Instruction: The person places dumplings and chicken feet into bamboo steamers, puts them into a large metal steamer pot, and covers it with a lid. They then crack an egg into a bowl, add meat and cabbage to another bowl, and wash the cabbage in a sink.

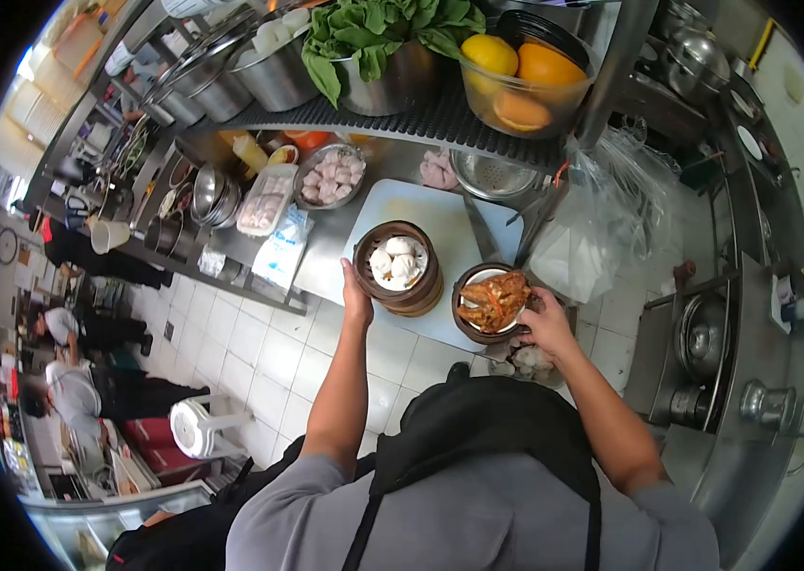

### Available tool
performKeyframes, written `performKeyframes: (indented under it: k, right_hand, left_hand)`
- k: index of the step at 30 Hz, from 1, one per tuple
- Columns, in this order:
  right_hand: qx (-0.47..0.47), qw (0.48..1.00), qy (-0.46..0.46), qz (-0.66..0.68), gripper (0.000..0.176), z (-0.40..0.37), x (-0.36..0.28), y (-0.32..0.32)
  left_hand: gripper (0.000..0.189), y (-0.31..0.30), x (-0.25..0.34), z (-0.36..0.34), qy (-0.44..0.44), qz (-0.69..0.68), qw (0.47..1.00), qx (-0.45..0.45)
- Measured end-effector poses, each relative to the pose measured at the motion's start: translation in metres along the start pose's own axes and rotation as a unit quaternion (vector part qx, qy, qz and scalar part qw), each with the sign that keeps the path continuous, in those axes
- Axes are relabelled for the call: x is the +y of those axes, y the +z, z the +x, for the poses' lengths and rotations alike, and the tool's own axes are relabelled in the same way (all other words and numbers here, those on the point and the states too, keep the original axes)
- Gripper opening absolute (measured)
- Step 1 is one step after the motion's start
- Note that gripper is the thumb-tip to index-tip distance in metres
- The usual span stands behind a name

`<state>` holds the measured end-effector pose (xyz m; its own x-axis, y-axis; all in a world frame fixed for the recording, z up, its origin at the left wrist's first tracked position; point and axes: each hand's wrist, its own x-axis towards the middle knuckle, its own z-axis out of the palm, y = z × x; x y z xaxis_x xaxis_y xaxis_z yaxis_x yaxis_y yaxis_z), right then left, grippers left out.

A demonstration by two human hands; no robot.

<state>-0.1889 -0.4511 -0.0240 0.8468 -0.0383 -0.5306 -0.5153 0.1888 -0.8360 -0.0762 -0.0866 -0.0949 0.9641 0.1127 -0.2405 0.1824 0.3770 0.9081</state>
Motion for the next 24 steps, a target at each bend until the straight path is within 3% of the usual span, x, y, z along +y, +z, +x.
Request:
performKeyframes:
  k: [5,9,18,24]
  right_hand:
    - [-0.063,0.997,0.025,-0.026,0.069,-0.006,-0.021,-0.009]
    - [-0.109,0.992,0.033,-0.05,0.072,0.006,-0.016,-0.033]
    - [-0.181,0.979,0.055,-0.07,0.071,-0.003,-0.032,-0.065]
    - [-0.2,0.975,0.058,-0.08,0.068,-0.008,-0.029,-0.088]
  left_hand:
    - [0.068,0.029,-0.012,-0.066,0.099,-0.07,0.978,0.171]
    - [0.069,0.015,-0.025,-0.062,0.106,-0.161,0.976,0.097]
    - [0.06,0.048,-0.042,-0.095,0.15,-0.176,0.95,0.208]
    - [0.063,0.084,-0.029,-0.13,-0.013,-0.206,0.918,0.339]
